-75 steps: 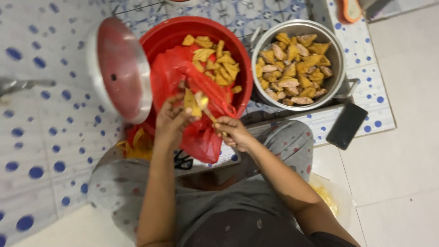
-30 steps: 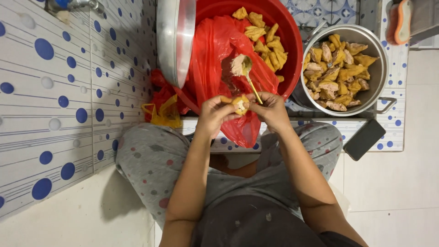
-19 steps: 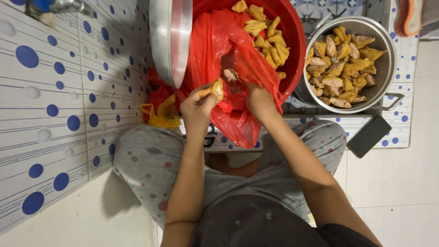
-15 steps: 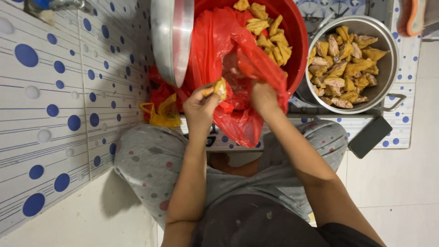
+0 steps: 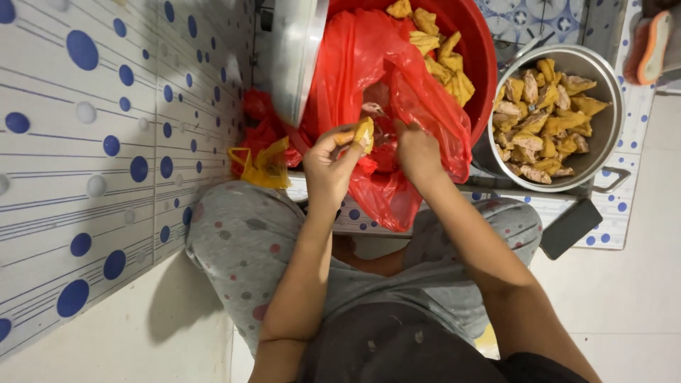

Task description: Stuffing fried tofu pieces with a paste filling using a small wooden stick

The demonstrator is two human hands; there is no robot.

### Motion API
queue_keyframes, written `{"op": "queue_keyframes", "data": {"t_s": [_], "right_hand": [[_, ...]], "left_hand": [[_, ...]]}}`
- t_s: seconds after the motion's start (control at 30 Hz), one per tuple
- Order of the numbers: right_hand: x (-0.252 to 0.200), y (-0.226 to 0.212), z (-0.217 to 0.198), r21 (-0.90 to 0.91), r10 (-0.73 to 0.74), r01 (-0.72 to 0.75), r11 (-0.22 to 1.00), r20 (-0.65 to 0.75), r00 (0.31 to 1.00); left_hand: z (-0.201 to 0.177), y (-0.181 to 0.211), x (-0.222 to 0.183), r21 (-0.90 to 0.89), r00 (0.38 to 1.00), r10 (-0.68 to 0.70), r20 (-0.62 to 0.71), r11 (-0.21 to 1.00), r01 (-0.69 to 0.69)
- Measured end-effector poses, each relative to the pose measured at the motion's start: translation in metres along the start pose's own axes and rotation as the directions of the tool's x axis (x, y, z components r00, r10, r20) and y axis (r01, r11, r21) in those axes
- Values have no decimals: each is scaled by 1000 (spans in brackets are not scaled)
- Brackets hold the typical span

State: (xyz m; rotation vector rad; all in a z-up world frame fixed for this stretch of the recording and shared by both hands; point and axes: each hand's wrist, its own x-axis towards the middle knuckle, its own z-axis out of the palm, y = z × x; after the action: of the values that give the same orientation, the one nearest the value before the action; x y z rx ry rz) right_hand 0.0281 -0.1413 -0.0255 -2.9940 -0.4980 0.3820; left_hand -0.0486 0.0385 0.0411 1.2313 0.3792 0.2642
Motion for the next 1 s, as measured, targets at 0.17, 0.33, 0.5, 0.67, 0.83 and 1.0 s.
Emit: {"op": "queue_keyframes", "data": {"t_s": [0.17, 0.33, 0.5, 0.67, 0.83, 1.0], "right_hand": [[70, 33, 59, -302, -188, 151, 941, -99, 977], [99, 42, 71, -452, -240, 182, 873, -73, 968], [104, 76, 101, -551, -362, 287, 784, -31, 931], [100, 76, 112, -514, -336, 296, 805, 15, 942], [98, 61, 84, -397, -234, 251, 883, 92, 968], [107, 62, 92, -345, -210, 240, 907, 121, 970]], "left_hand": [[-7, -4, 3, 5, 997, 72, -6, 997, -72], [-7, -12, 5, -78, 997, 72, -32, 994, -74], [-7, -7, 8, -29, 993, 113, -33, 993, -114], [-7, -4, 8, -79, 997, 70, -27, 994, -72], [-10, -6, 7, -65, 999, 47, -14, 997, -48], [-7, 1, 5, -42, 996, 80, -27, 996, -81]]}}
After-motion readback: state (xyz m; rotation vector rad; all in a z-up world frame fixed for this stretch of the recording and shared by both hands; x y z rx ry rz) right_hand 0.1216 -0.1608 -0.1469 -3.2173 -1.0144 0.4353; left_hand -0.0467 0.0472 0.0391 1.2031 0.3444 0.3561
